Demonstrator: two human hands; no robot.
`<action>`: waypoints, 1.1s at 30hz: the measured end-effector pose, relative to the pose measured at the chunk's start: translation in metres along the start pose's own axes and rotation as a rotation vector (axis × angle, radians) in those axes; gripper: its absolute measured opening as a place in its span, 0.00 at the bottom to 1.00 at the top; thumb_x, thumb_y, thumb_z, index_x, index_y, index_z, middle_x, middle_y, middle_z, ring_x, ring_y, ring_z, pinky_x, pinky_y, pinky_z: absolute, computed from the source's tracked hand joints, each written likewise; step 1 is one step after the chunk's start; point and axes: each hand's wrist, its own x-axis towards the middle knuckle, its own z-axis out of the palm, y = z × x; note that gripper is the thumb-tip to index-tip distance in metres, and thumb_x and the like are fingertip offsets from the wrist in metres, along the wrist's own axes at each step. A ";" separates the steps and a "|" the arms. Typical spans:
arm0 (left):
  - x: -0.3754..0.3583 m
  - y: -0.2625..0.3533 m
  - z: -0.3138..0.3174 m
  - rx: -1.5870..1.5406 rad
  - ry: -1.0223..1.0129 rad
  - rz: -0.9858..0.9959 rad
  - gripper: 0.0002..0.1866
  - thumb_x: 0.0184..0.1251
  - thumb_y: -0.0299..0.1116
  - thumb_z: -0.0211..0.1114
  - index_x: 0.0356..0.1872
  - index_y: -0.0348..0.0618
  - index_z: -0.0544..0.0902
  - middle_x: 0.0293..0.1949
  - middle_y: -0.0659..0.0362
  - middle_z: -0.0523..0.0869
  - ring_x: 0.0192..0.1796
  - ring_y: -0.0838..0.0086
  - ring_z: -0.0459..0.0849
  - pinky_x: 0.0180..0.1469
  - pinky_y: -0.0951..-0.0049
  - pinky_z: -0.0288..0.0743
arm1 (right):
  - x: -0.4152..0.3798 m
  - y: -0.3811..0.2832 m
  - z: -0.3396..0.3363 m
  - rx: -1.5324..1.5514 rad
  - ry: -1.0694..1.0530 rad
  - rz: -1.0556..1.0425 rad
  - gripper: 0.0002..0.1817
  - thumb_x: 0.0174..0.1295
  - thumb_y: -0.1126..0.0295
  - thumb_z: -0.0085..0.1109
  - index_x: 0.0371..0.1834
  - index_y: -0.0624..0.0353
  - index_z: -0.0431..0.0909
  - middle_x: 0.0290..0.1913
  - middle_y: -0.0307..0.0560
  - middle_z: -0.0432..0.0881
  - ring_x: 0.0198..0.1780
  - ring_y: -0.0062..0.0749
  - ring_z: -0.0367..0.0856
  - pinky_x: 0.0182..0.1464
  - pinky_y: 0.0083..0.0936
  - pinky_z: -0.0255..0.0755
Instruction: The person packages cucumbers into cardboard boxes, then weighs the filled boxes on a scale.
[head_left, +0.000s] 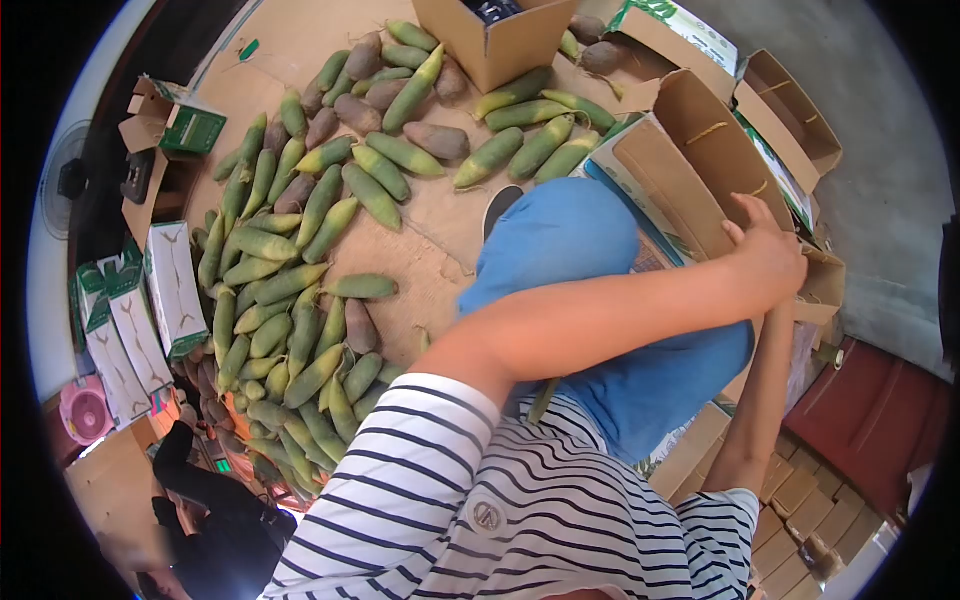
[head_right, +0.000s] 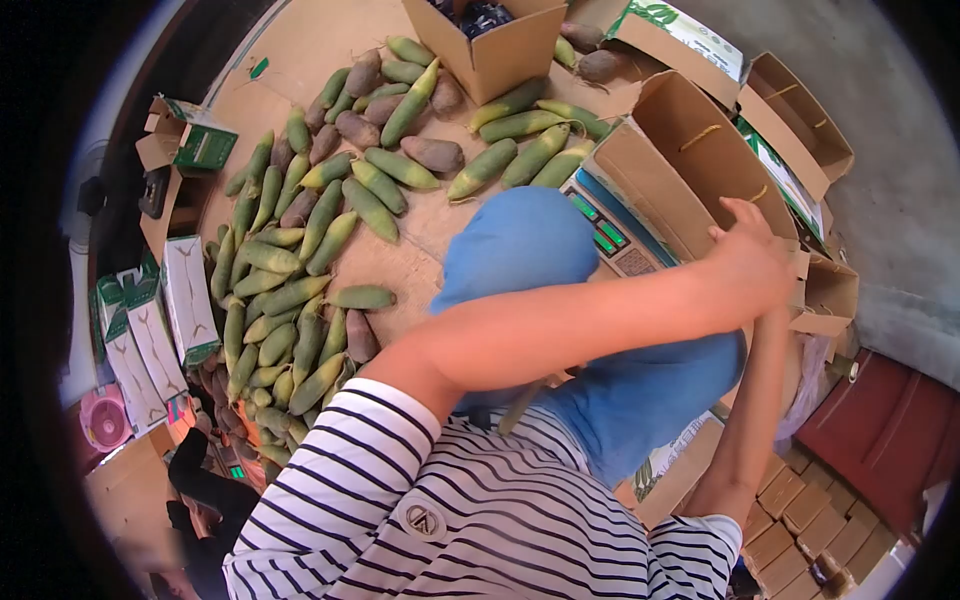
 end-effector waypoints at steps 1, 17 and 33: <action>0.003 -0.007 -0.012 -0.112 0.016 0.017 0.15 0.49 0.31 0.64 0.39 0.37 0.83 0.38 0.49 0.81 0.41 0.57 0.80 0.41 0.58 0.73 | 0.002 -0.006 -0.001 -0.042 0.017 -0.044 0.16 0.67 0.61 0.52 0.52 0.57 0.74 0.49 0.42 0.79 0.46 0.34 0.79 0.48 0.25 0.72; 0.045 -0.065 -0.085 -1.081 0.283 0.323 0.15 0.42 0.34 0.65 0.32 0.34 0.82 0.36 0.46 0.77 0.40 0.57 0.76 0.41 0.60 0.68 | 0.007 -0.171 0.003 0.711 -0.258 -0.277 0.14 0.65 0.70 0.52 0.50 0.63 0.76 0.54 0.50 0.77 0.59 0.37 0.73 0.61 0.32 0.65; -0.318 -0.553 0.110 0.339 -0.960 -0.433 0.23 0.55 0.29 0.61 0.55 0.46 0.71 0.56 0.52 0.74 0.58 0.60 0.74 0.57 0.52 0.67 | 0.010 -0.211 0.014 0.359 -0.106 -0.502 0.12 0.49 0.75 0.56 0.39 0.62 0.80 0.39 0.49 0.83 0.44 0.46 0.81 0.51 0.37 0.72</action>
